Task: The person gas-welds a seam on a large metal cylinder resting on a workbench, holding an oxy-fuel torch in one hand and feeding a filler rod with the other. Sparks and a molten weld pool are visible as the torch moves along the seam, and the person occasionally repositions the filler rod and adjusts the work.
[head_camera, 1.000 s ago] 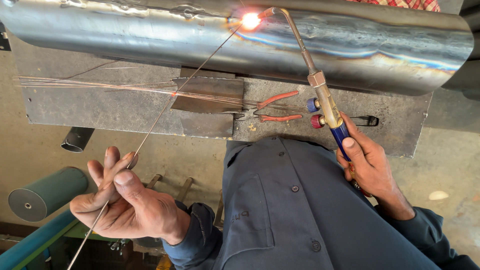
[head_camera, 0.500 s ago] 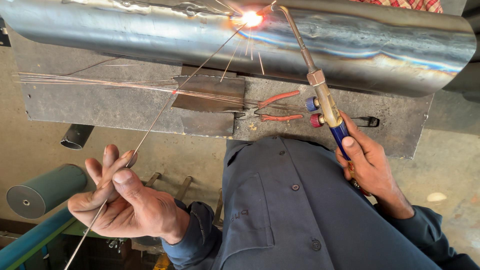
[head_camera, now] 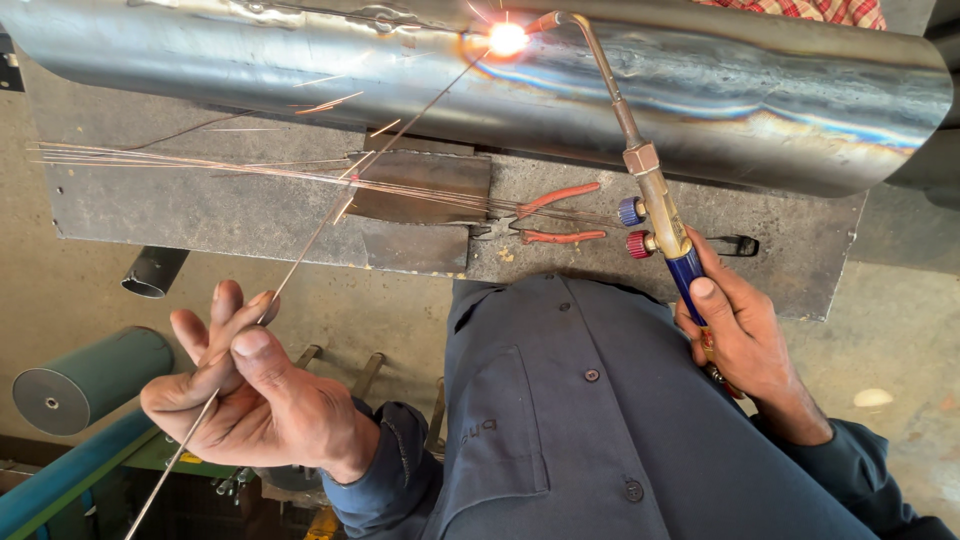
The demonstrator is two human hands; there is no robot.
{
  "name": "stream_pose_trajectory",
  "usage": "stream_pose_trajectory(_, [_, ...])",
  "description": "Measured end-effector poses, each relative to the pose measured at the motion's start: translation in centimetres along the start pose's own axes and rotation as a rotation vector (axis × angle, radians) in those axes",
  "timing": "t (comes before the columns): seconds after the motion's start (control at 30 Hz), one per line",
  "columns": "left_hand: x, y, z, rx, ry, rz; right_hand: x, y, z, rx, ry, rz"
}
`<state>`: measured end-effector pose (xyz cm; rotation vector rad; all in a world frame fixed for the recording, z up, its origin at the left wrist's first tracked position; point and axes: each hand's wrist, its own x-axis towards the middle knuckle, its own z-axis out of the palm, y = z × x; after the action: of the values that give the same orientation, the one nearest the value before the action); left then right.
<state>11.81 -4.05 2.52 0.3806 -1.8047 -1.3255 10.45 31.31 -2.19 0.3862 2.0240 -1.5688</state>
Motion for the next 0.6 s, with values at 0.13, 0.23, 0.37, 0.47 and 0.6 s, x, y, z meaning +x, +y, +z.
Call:
stream_pose_trajectory(0.13, [-0.07, -0.09, -0.03, 0.010, -0.014, 0.006, 0.10, 0.06, 0.02, 0.009, -0.006, 0.003])
stream_pose_trajectory(0.23, [-0.03, -0.18, 0.00, 0.010, -0.009, 0.007, 0.18, 0.05, 0.03, 0.013, -0.014, 0.010])
stream_pose_trajectory(0.37, [0.00, -0.21, 0.07, -0.002, -0.011, 0.001, 0.23, -0.03, 0.01, 0.009, -0.017, 0.014])
stream_pose_trajectory(0.47, [-0.07, -0.16, 0.12, -0.003, -0.012, 0.003, 0.23, -0.07, 0.03, 0.008, -0.015, 0.012])
stream_pose_trajectory(0.6, [0.07, -0.11, 0.16, 0.004, -0.006, -0.003, 0.28, -0.17, 0.08, 0.015, -0.018, 0.015])
